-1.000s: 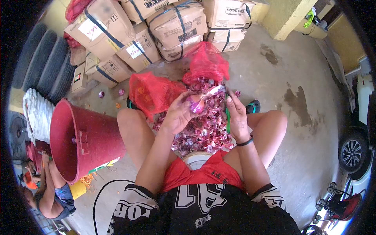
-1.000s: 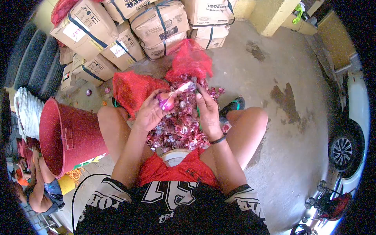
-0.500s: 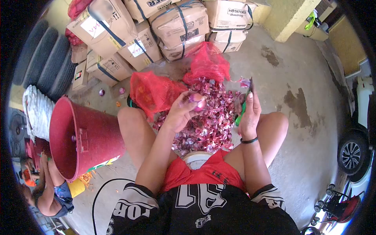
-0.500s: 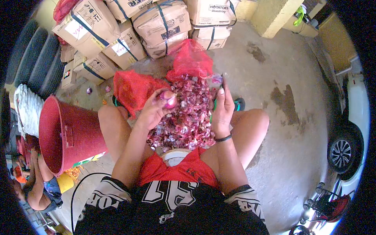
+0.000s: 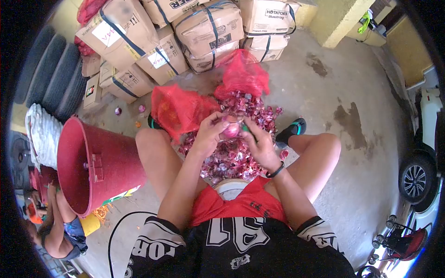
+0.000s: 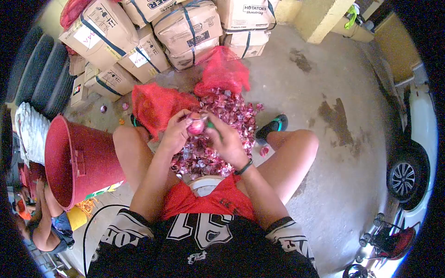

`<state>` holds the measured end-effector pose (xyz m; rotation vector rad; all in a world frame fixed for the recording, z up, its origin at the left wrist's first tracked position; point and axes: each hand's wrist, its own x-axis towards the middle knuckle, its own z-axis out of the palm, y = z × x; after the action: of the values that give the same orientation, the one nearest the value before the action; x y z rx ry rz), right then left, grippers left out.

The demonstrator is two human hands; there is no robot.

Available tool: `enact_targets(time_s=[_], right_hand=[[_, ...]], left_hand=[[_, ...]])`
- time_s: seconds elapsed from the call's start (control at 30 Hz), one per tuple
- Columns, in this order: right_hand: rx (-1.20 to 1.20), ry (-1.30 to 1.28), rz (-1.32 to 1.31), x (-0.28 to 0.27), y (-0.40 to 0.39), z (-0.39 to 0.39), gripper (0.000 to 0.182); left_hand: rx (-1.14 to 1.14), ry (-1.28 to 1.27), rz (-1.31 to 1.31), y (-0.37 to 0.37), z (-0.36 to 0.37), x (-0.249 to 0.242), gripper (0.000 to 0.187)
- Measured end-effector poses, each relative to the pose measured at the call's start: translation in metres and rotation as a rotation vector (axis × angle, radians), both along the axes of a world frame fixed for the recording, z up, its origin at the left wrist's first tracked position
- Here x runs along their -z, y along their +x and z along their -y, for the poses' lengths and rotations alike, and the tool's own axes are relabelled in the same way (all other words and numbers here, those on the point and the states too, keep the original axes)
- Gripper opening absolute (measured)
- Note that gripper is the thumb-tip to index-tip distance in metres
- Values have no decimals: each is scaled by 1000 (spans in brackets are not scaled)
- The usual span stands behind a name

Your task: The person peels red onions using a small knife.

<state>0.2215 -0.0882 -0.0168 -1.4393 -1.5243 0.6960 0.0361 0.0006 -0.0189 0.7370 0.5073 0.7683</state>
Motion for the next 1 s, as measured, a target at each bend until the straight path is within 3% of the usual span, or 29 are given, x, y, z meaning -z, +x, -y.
enact_targets(time_s=[0.17, 0.3, 0.37, 0.43, 0.63, 0.73, 0.93, 1.0], right_hand=[[16, -308, -124, 4, 9, 5, 54], [-15, -83, -188, -5, 3, 8, 47], [11, -183, -134, -19, -1, 15, 45], [1, -30, -55, -20, -4, 15, 45], [-79, 62, 138, -35, -9, 16, 48], [-81, -114, 159, -43, -5, 16, 47], [42, 88, -88, -27, -5, 11, 39], [79, -14, -160, -25, -2, 10, 39]], left_hand=[[33, 8, -63, -4, 0, -8, 31], [20, 30, -69, -5, 0, -10, 37], [17, 22, -95, -9, 4, -8, 38], [15, 14, -115, -7, 3, -6, 37], [23, -11, -156, -6, 4, -8, 32], [41, -54, -136, -6, 1, -4, 31], [110, -30, -130, -4, 4, -16, 35], [161, 5, -143, -4, 5, -21, 41]])
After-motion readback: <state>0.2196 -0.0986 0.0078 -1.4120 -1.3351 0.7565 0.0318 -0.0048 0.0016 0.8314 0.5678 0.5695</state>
